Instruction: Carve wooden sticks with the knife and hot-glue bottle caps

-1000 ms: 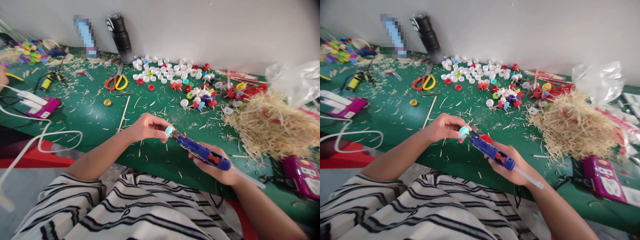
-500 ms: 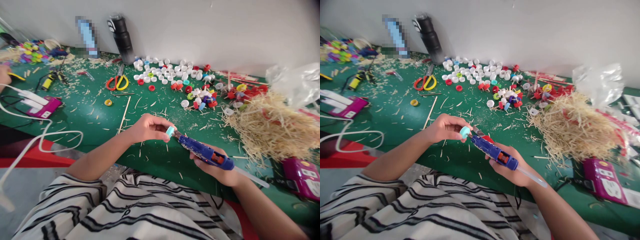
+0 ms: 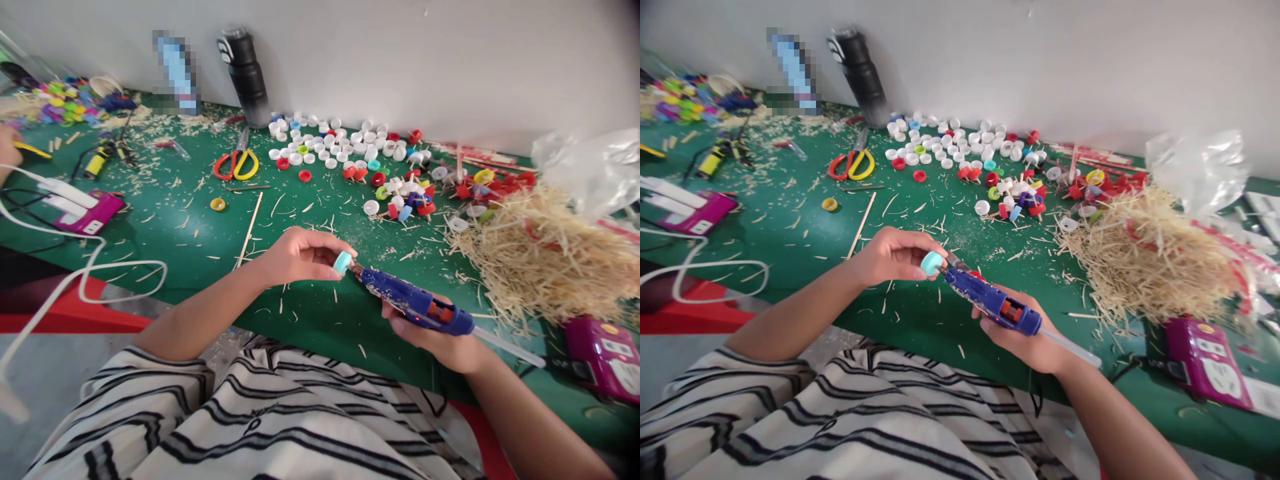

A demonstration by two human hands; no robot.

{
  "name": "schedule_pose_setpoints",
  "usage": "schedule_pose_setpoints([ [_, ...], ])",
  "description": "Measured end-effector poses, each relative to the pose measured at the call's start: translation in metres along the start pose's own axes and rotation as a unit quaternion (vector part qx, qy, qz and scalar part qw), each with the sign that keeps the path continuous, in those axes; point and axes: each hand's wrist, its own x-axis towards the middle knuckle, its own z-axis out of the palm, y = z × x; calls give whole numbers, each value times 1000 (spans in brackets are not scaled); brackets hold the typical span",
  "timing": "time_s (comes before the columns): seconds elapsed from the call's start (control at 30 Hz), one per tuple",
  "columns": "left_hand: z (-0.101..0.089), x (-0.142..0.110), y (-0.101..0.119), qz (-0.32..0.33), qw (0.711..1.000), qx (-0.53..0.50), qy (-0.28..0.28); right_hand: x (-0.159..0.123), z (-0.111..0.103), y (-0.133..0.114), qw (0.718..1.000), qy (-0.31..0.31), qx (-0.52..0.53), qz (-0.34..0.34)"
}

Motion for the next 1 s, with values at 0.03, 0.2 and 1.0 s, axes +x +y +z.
schedule_pose_setpoints([
  [0.03, 0, 0, 0, 3, 1000, -1, -1, 0, 0, -1, 1000, 1, 5, -1],
  [0.2, 0, 1, -1, 28, 1000, 1, -6, 1, 2, -5, 999, -5, 49, 9],
  [1.0, 17, -6, 1, 356, 855, 359, 116, 18, 10, -3, 900, -101, 401, 141],
])
